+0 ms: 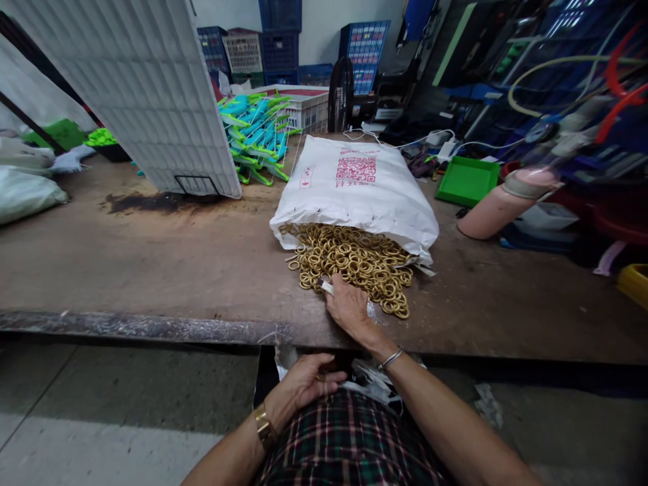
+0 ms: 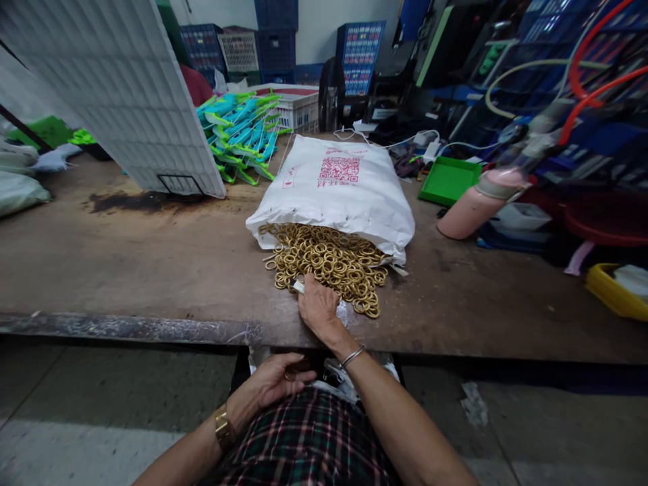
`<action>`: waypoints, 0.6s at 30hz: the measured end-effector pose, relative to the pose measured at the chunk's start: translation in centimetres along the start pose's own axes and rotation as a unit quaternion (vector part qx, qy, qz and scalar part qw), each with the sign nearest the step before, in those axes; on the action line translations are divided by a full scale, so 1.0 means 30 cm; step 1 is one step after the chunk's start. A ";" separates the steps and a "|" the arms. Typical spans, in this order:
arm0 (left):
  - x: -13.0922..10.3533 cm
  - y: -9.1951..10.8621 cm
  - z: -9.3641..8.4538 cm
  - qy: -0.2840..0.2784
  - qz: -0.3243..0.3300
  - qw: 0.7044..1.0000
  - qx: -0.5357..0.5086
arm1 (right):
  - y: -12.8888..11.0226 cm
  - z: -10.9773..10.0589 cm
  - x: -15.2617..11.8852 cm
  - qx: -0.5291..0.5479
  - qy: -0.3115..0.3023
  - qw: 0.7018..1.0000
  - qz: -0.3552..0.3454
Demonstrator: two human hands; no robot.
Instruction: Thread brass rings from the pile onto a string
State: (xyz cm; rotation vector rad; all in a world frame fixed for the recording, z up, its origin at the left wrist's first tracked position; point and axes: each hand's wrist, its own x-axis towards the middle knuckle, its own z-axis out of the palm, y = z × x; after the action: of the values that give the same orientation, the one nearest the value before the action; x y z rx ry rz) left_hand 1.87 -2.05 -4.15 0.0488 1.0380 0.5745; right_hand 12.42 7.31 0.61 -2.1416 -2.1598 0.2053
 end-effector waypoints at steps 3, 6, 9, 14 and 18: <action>0.010 0.000 0.001 -0.005 0.005 1.000 -0.012 | 0.004 0.003 -0.003 0.004 -0.001 1.000 -0.003; 0.016 -0.004 -0.004 -0.011 0.014 1.000 -0.021 | 0.010 0.007 -0.012 0.014 0.015 1.000 -0.011; 0.022 -0.007 -0.006 -0.007 0.015 1.000 -0.014 | 0.021 0.016 -0.022 0.037 0.031 0.998 -0.028; -0.027 0.000 0.010 -0.026 0.040 0.996 0.071 | 0.056 0.028 -0.033 0.121 0.068 0.988 -0.072; -0.139 0.031 0.044 -0.100 0.158 0.945 0.269 | 0.090 0.025 -0.041 0.191 0.058 0.977 -0.080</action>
State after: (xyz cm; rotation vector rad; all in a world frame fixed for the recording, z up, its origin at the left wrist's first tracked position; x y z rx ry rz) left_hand 0.99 -2.93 0.15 0.7529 0.9687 0.5458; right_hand 14.98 6.08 -0.54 -1.7197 -2.0169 0.4324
